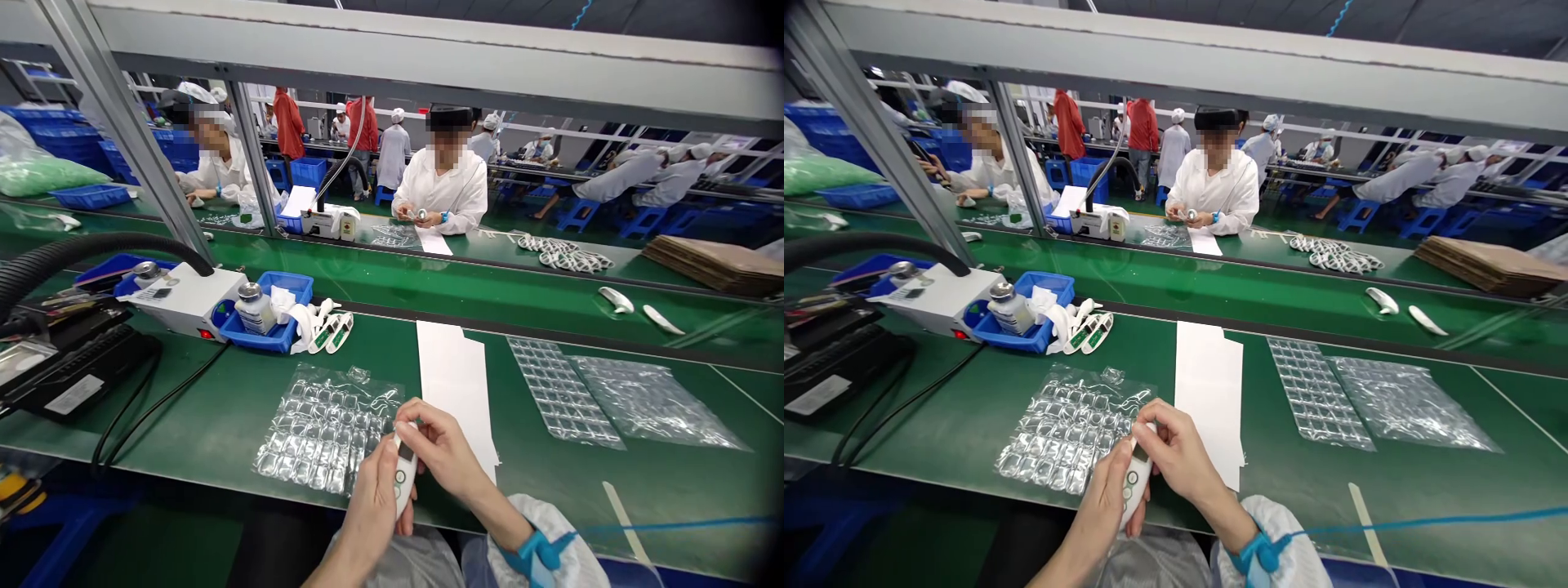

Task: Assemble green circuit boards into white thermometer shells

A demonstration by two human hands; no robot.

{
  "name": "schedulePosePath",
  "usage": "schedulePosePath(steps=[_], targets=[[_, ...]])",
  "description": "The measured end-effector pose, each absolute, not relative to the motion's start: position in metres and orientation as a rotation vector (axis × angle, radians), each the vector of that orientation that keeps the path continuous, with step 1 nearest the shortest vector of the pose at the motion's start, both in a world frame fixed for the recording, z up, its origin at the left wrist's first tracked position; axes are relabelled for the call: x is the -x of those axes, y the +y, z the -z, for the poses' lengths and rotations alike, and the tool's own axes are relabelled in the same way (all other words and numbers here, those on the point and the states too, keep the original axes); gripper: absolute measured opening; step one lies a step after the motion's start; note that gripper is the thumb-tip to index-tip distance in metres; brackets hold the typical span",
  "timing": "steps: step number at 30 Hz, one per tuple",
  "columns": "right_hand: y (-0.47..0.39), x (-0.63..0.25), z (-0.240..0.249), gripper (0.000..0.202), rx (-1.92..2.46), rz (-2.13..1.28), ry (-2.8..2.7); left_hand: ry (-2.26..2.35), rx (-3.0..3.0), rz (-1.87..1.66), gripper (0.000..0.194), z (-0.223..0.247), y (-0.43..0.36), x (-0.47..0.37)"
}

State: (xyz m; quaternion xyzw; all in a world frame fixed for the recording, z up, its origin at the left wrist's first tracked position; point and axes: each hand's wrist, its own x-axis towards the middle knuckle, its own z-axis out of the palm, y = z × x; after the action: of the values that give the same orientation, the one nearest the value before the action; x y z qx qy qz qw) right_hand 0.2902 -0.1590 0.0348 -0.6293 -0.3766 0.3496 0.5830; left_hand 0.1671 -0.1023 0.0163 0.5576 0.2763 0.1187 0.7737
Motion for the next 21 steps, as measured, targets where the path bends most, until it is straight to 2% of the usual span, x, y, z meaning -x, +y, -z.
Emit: schedulePosePath(steps=[2,6,9,12,15,21], targets=[[-0.154,-0.295,-0.034,0.030,1.454,-0.922,-0.844,0.608,-1.209,-0.230,0.048,-0.013,-0.098,-0.166],[-0.149,-0.299,-0.042,0.022,1.411,-1.095,-0.985,0.631,-1.248,-0.205,0.052,-0.011,-0.089,-0.164],[-0.135,-0.302,-0.047,0.025,1.489,-0.947,-1.090,0.629,-1.412,-0.196,0.054,-0.018,-0.075,-0.162],[-0.101,-0.328,-0.041,0.029,1.651,-0.813,-1.047,0.764,-1.598,-0.332,0.054,-0.030,-0.052,-0.158],[-0.051,-0.385,-0.031,0.031,1.797,-0.675,-0.884,0.960,-1.610,-0.492,0.057,-0.038,-0.028,-0.150],[0.005,-0.498,-0.023,0.030,1.990,-0.387,-0.796,1.068,-1.573,-0.497,0.055,-0.030,-0.003,-0.130]])
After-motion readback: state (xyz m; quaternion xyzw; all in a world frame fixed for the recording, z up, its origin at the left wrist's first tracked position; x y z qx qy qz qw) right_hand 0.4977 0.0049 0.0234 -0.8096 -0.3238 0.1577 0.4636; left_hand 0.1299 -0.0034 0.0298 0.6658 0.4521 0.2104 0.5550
